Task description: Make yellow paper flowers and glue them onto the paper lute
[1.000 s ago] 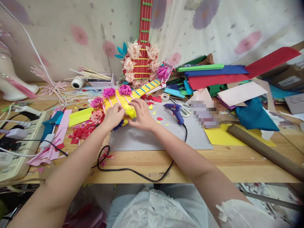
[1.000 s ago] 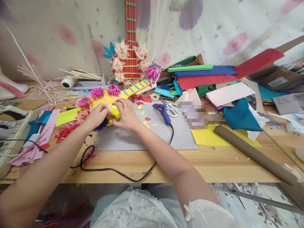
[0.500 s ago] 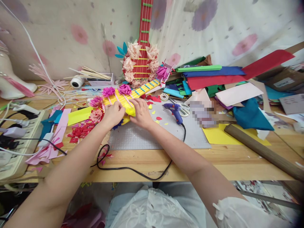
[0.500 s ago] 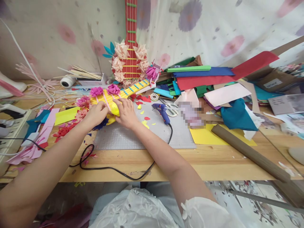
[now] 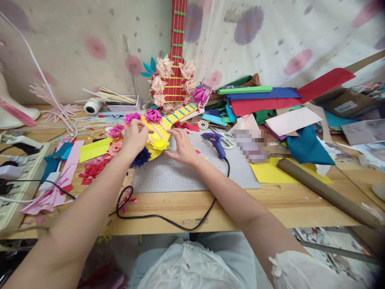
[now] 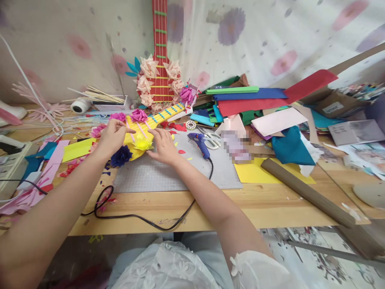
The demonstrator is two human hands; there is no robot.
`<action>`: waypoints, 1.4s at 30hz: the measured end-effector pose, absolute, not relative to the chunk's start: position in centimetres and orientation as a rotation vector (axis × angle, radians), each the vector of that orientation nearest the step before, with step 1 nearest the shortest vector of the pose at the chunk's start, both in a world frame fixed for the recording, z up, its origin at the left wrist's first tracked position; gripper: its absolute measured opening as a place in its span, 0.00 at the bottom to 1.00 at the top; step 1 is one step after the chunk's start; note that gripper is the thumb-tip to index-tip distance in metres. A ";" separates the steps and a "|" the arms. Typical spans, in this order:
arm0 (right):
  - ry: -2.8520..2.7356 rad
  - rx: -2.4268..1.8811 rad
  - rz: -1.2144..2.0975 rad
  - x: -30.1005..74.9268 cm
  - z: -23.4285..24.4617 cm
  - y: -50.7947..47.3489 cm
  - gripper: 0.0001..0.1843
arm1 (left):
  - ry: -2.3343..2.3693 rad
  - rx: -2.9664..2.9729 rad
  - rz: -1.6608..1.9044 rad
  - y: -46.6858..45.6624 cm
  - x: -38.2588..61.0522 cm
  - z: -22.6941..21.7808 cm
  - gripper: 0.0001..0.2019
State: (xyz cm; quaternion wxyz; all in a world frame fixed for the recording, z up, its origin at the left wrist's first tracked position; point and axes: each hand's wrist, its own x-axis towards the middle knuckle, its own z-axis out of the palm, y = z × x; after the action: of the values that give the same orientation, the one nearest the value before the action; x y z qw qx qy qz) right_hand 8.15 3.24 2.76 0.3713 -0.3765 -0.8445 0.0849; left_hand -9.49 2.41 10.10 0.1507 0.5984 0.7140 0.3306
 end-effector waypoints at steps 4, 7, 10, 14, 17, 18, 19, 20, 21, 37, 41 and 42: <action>-2.184 -0.958 0.247 11.3 2.3 2.9 0.30 | 1.877 1.917 1.095 1.9 -6.7 9.9 0.11; -2.133 -1.048 0.307 13.8 1.9 2.6 0.17 | 1.716 2.148 1.040 1.0 -3.6 8.2 0.11; -2.059 -1.195 0.422 15.8 1.5 2.2 0.09 | 1.503 2.352 0.934 0.2 -0.8 5.4 0.13; -2.002 -1.328 0.507 17.1 0.8 1.6 0.06 | 1.493 2.293 0.824 -0.2 0.8 1.5 0.16; -2.050 -1.307 0.497 17.3 0.3 1.2 0.07 | 1.525 2.203 0.846 -0.1 0.7 -0.1 0.16; -2.079 -1.300 0.479 17.3 0.1 1.1 0.07 | 1.523 2.187 0.864 -0.1 0.6 -0.3 0.16; -2.107 -1.300 0.458 17.2 0.0 1.0 0.08 | 1.518 2.176 0.883 -0.1 0.4 -0.4 0.15; -2.132 -1.305 0.439 17.2 0.0 0.9 0.09 | 1.510 2.170 0.899 -0.1 0.3 -0.5 0.15; -2.155 -1.311 0.430 17.1 0.0 0.9 0.10 | 1.498 2.169 0.908 -0.2 0.2 -0.5 0.15; -1.941 -1.256 0.664 16.4 -0.1 1.0 0.15 | 1.465 2.120 0.950 -0.2 0.2 -0.6 0.15; -1.792 -1.163 0.786 16.4 -0.3 1.2 0.14 | 1.410 2.048 1.069 -0.3 0.2 -0.5 0.13; -1.769 -1.147 0.818 16.3 -0.4 1.3 0.14 | 1.389 2.028 1.083 -0.3 0.3 -0.5 0.13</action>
State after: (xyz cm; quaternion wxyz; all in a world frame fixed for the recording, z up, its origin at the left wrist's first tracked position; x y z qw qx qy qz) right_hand 16.29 1.32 -0.43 0.4258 -0.4590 -0.7078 0.3271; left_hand 0.26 -0.27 -0.49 0.2257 0.7356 0.5036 0.3929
